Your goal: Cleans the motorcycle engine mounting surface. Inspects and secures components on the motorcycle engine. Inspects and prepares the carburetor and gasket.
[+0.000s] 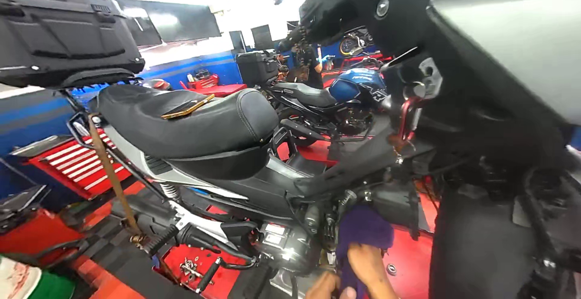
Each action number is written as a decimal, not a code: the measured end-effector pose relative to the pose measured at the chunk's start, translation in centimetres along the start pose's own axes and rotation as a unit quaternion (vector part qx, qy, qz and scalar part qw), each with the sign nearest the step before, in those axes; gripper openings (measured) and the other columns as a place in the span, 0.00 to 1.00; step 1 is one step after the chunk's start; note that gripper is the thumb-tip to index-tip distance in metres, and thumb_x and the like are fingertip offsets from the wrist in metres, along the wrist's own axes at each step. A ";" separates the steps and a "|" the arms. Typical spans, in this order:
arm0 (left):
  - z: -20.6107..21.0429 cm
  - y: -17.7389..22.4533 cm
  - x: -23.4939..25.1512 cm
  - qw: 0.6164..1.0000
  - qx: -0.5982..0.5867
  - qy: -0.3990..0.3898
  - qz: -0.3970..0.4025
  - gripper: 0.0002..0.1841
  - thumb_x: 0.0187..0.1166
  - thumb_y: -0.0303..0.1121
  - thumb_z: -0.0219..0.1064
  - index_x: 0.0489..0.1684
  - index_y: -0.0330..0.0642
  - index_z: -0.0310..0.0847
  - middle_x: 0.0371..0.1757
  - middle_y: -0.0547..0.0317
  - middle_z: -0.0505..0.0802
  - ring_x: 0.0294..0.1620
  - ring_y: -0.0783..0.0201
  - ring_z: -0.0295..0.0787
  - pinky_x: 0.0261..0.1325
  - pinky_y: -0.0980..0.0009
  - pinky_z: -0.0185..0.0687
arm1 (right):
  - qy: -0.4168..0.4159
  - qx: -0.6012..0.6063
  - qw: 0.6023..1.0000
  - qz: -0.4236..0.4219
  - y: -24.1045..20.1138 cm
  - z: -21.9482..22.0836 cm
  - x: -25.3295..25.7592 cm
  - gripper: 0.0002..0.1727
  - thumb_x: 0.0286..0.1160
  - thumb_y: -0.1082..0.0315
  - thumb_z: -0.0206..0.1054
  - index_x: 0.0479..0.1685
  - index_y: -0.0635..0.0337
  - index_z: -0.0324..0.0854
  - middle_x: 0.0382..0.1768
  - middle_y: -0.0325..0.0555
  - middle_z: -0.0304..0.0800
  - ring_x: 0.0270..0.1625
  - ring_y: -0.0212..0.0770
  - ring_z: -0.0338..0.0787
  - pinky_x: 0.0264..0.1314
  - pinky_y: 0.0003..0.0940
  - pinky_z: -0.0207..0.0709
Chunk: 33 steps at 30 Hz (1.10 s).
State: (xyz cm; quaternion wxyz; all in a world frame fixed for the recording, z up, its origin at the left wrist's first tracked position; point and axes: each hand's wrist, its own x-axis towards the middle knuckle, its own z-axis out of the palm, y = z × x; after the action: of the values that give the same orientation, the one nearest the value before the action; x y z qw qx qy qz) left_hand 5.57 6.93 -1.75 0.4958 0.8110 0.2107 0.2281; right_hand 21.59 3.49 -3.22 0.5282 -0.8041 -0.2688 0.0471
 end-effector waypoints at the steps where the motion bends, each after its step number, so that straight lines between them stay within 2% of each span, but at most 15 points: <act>1: 0.1 -0.1 0.1 1.000 -0.001 0.000 0.000 0.17 0.86 0.42 0.63 0.42 0.35 0.89 0.43 0.52 0.93 0.44 0.61 0.91 0.53 0.59 0.90 | 0.003 -0.013 1.000 -0.009 0.2 -0.1 0.2 0.17 0.67 0.63 0.64 0.43 0.66 0.91 0.48 0.58 0.94 0.60 0.54 0.91 0.64 0.60 0.80; 5: 0.7 -0.5 -0.2 1.000 -0.005 -0.020 -0.001 0.16 0.85 0.45 0.63 0.43 0.40 0.90 0.42 0.60 0.93 0.42 0.67 0.91 0.50 0.65 0.91 | 0.007 -0.022 0.999 -0.027 0.6 -1.1 -0.3 0.14 0.66 0.59 0.70 0.42 0.59 0.92 0.45 0.51 0.94 0.56 0.49 0.92 0.62 0.58 0.82; 8: 1.2 -0.3 -0.2 0.999 -0.013 -0.035 0.008 0.15 0.85 0.42 0.63 0.43 0.40 0.89 0.42 0.60 0.93 0.43 0.69 0.91 0.51 0.66 0.91 | 0.006 -0.002 1.000 -0.007 0.8 -1.4 -0.1 0.14 0.65 0.56 0.72 0.42 0.55 0.92 0.45 0.47 0.94 0.56 0.46 0.92 0.61 0.57 0.83; 11: 1.2 -0.2 -0.1 0.999 -0.011 -0.042 0.011 0.14 0.85 0.42 0.63 0.43 0.40 0.88 0.41 0.60 0.93 0.41 0.69 0.91 0.49 0.66 0.91 | -0.018 0.031 0.999 0.009 0.6 -1.4 0.7 0.14 0.67 0.55 0.72 0.45 0.52 0.91 0.49 0.45 0.93 0.60 0.44 0.89 0.67 0.56 0.80; 14: 0.7 -0.3 0.0 0.999 -0.003 -0.036 0.016 0.15 0.86 0.42 0.62 0.43 0.40 0.88 0.41 0.61 0.93 0.40 0.69 0.91 0.46 0.67 0.92 | -0.003 0.016 1.000 -0.026 1.4 -1.0 1.0 0.14 0.68 0.53 0.73 0.46 0.50 0.91 0.50 0.43 0.92 0.61 0.43 0.89 0.69 0.56 0.79; 19: 0.8 -0.4 -0.2 0.998 0.003 -0.061 0.016 0.15 0.86 0.42 0.62 0.42 0.39 0.88 0.39 0.60 0.92 0.39 0.69 0.91 0.46 0.67 0.91 | 0.013 -0.042 0.998 -0.036 1.7 -1.0 -0.1 0.20 0.59 0.50 0.75 0.46 0.52 0.91 0.51 0.44 0.93 0.63 0.45 0.88 0.75 0.55 0.75; 24: 0.8 -0.1 0.1 0.998 0.031 -0.053 0.008 0.14 0.86 0.40 0.62 0.43 0.39 0.87 0.39 0.60 0.92 0.39 0.69 0.91 0.45 0.67 0.91 | -0.027 -0.053 0.997 -0.057 1.8 -0.9 1.2 0.20 0.69 0.47 0.70 0.49 0.51 0.91 0.54 0.45 0.92 0.67 0.46 0.85 0.81 0.57 0.66; 27: 0.7 -0.2 0.1 0.997 0.041 -0.063 -0.001 0.14 0.86 0.41 0.61 0.43 0.39 0.87 0.39 0.60 0.92 0.39 0.68 0.91 0.46 0.67 0.91 | 0.013 -0.072 0.992 -0.099 3.0 -0.8 0.5 0.20 0.66 0.47 0.72 0.49 0.50 0.91 0.55 0.46 0.92 0.67 0.48 0.86 0.77 0.59 0.71; 29: 0.9 -0.2 0.0 0.997 0.036 -0.075 -0.001 0.14 0.86 0.40 0.62 0.42 0.39 0.87 0.38 0.60 0.92 0.39 0.68 0.91 0.45 0.67 0.91 | 0.031 -0.084 0.990 -0.107 3.4 -0.8 -0.2 0.23 0.65 0.45 0.72 0.51 0.50 0.91 0.57 0.46 0.92 0.68 0.48 0.85 0.79 0.59 0.69; 31: 1.3 -0.1 -0.1 0.996 0.029 -0.081 0.005 0.13 0.86 0.38 0.62 0.42 0.38 0.86 0.38 0.58 0.92 0.38 0.68 0.91 0.45 0.68 0.91 | 0.011 -0.095 0.990 -0.100 3.1 -1.0 -0.3 0.24 0.66 0.44 0.71 0.54 0.50 0.91 0.60 0.47 0.91 0.72 0.49 0.83 0.82 0.61 0.64; 33: 1.4 -0.2 0.0 0.996 0.038 -0.077 0.011 0.13 0.86 0.38 0.61 0.42 0.38 0.87 0.39 0.59 0.92 0.39 0.69 0.91 0.44 0.68 0.91 | -0.023 -0.099 0.990 -0.097 2.7 -1.1 0.6 0.23 0.69 0.44 0.69 0.54 0.49 0.90 0.60 0.47 0.91 0.72 0.49 0.83 0.82 0.64 0.62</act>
State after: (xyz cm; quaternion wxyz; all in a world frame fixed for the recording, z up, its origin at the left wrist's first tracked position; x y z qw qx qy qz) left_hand 6.32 6.01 -2.49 0.4768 0.8466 0.1716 0.1627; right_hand 23.49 2.02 -4.93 0.4413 -0.8214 -0.3612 -0.0125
